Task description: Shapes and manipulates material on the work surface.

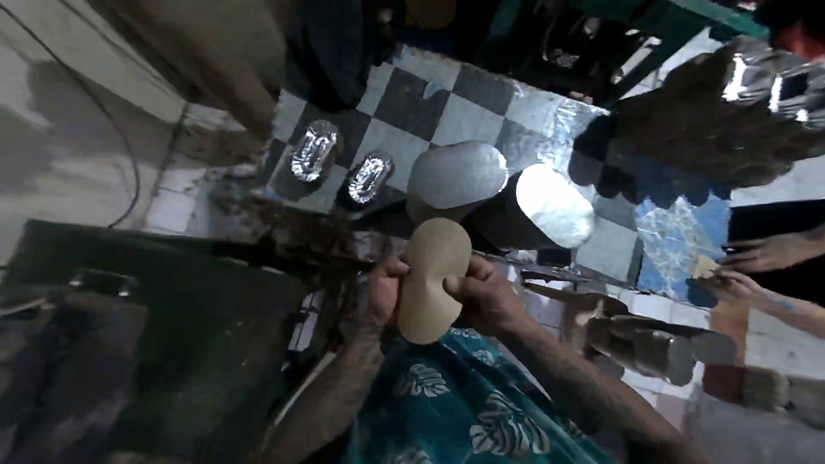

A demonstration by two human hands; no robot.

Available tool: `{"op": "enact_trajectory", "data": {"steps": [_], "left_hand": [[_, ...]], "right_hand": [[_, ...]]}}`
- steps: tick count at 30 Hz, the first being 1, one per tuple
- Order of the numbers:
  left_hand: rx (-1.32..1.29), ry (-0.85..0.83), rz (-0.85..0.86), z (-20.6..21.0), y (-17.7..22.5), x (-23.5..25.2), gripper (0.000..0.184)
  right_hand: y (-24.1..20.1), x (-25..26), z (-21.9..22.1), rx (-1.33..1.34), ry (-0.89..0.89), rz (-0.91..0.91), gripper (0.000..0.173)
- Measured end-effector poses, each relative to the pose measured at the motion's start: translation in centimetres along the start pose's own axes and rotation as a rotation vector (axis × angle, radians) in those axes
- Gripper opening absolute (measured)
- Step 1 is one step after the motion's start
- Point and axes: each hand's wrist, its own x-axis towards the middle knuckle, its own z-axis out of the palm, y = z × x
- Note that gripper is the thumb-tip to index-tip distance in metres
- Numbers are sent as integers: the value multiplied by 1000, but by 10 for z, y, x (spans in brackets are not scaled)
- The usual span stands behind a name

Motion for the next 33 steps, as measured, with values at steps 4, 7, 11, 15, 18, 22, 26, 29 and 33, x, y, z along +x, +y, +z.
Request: {"op": "enact_trajectory", "data": {"steps": [4,7,11,15,18,22,26,29,33], "left_hand": [[384,-92,-146,-19,-64,42,29],[1259,-505,-400,-24,-115,107,40],[1545,-547,-419,-30,-182,149,60],[1528,-429,-636,2,-105,104,44],[1537,-395,-593,-1,-51,90,38],[1218,-220,-51,-45,41,34,48],[915,196,362,-87,143,-28,54],[517,618,602,-112,199,-26,45],[1037,691,357,-180,176,-68,56]], "right_hand": [[35,-2,-62,-463,59,-93,16],[56,-41,-138,-1265,-133,80,28],[97,-84,-179,-1527,-228,583,37],[116,-98,-165,-1423,-32,612,38],[107,-92,-154,-1389,-32,566,40],[111,-83,-162,-1431,-179,368,37],[96,-58,-152,-1403,-233,244,35],[96,-26,-124,-1414,-258,84,30],[95,26,-23,-1325,-291,-144,24]]}}
